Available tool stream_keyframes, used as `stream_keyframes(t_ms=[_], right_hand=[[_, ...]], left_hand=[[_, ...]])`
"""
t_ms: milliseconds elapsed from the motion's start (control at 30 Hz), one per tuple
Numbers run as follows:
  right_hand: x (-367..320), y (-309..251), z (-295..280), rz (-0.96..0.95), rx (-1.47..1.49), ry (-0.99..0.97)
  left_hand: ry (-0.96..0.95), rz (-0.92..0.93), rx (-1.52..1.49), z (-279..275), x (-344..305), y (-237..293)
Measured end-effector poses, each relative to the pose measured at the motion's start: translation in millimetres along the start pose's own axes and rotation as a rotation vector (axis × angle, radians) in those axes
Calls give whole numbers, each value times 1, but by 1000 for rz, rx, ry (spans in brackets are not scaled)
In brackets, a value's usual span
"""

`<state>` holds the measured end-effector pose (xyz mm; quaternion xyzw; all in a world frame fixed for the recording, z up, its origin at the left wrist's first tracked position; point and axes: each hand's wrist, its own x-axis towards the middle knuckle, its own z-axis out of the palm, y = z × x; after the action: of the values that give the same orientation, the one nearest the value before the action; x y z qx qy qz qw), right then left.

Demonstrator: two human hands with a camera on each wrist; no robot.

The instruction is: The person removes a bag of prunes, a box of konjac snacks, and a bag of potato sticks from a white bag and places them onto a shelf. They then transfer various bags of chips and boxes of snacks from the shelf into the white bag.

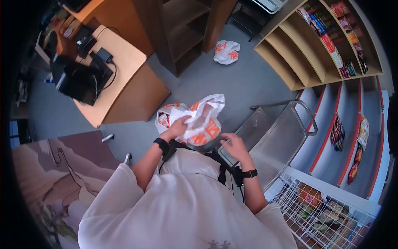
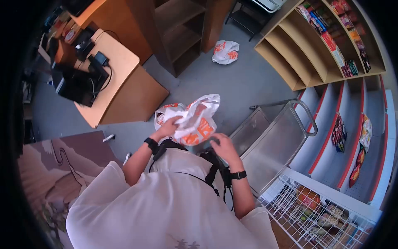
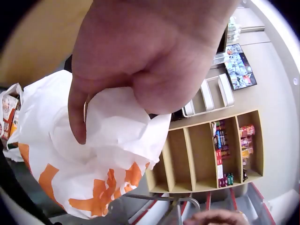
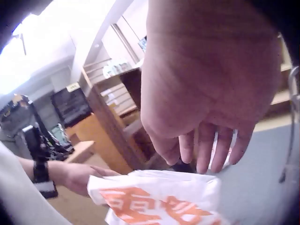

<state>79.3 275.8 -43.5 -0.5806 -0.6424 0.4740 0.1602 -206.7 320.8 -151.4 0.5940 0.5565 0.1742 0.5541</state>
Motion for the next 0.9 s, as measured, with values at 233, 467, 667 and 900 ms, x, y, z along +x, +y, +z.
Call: stream_keyframes(t_ms=[233, 467, 667, 900], right_hand=[[-76, 148, 20, 574, -239, 80], [-142, 198, 56, 676, -63, -21], [-63, 196, -45, 821, 204, 17], [9, 377, -221, 581, 437, 220]], left_hand=[[-26, 40, 237, -73, 151, -9], [299, -329, 582, -87, 232, -54], [-90, -188, 334, -59, 233, -90], [-110, -559, -33, 18, 246, -8]])
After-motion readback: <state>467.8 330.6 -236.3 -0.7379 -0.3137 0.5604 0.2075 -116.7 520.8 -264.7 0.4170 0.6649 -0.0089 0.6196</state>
